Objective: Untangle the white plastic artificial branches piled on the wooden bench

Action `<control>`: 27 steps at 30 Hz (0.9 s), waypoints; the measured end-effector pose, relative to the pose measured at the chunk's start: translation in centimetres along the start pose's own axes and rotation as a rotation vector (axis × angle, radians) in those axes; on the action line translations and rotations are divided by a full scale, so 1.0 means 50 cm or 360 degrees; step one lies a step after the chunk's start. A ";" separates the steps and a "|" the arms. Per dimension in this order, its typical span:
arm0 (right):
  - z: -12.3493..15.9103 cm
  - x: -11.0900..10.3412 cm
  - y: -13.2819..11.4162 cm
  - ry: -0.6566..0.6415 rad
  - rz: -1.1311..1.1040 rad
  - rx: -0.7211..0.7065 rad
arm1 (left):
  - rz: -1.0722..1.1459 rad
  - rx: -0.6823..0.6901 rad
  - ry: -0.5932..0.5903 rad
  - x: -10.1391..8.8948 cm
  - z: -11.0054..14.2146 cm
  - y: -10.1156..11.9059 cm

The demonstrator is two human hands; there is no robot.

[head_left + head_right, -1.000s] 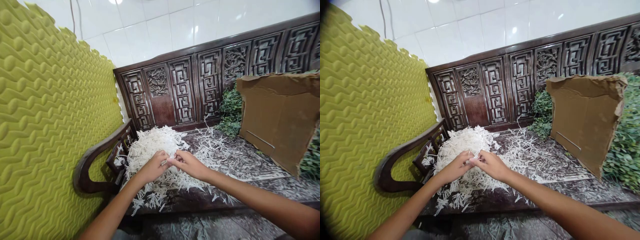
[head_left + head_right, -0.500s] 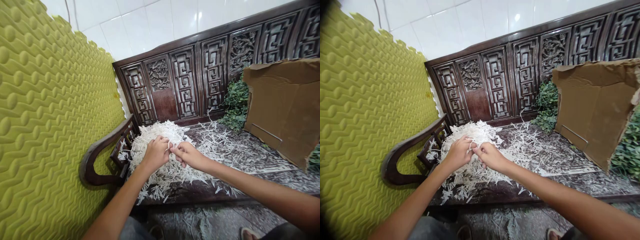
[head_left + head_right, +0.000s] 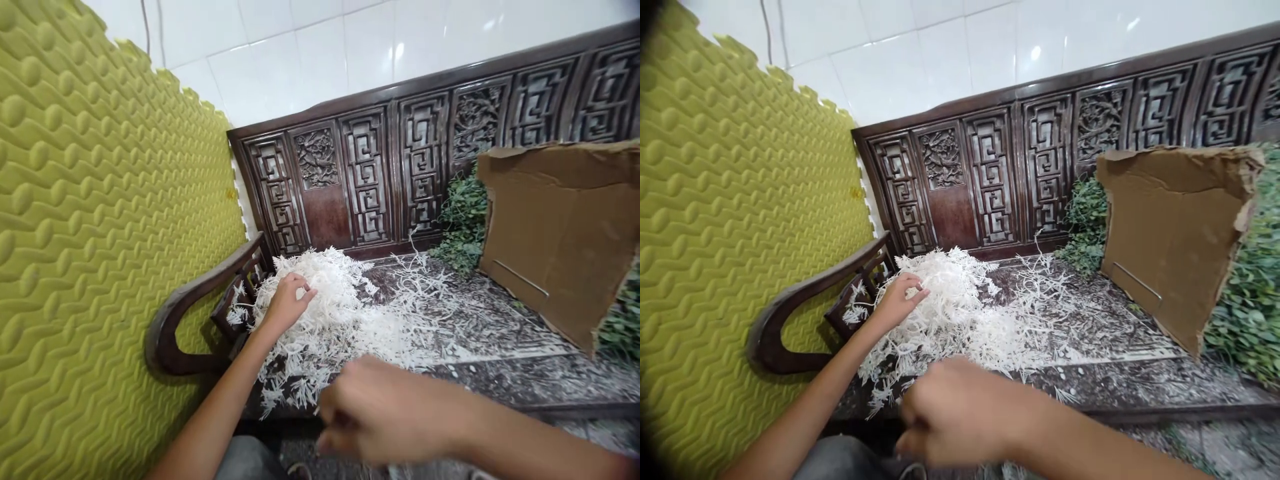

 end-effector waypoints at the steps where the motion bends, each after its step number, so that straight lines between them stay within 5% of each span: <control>1: 0.004 -0.007 0.034 0.0112 0.0275 0.0157 | 0.0019 0.0020 0.0019 -0.003 0.000 0.010; 4: 0.020 -0.031 0.138 0.0377 0.0548 0.0538 | 0.0127 0.0012 0.0106 -0.019 0.001 0.032; 8: 0.038 -0.056 0.210 0.0565 0.0506 0.0661 | 0.0458 -0.0059 0.0181 -0.044 0.001 0.048; 17: 0.011 -0.053 0.163 0.0863 0.0001 0.0548 | 0.0877 0.0051 -0.0198 -0.032 0.006 0.085; 23: -0.023 -0.034 0.189 0.1112 -0.0460 0.0417 | 0.0914 0.0199 -0.0458 -0.030 0.021 0.118; 27: -0.046 -0.026 0.209 0.1122 -0.1014 0.0217 | 0.1060 0.0082 -0.0525 -0.032 0.025 0.113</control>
Point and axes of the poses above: each hand's wrist, its own z-axis away from the middle knuckle, its own x-axis out of the palm, y = z × x, the point moved 1 cm from there along -z, towards the middle knuckle, and after that the axes turned 6 degrees about -z, right-handed, at the moved point
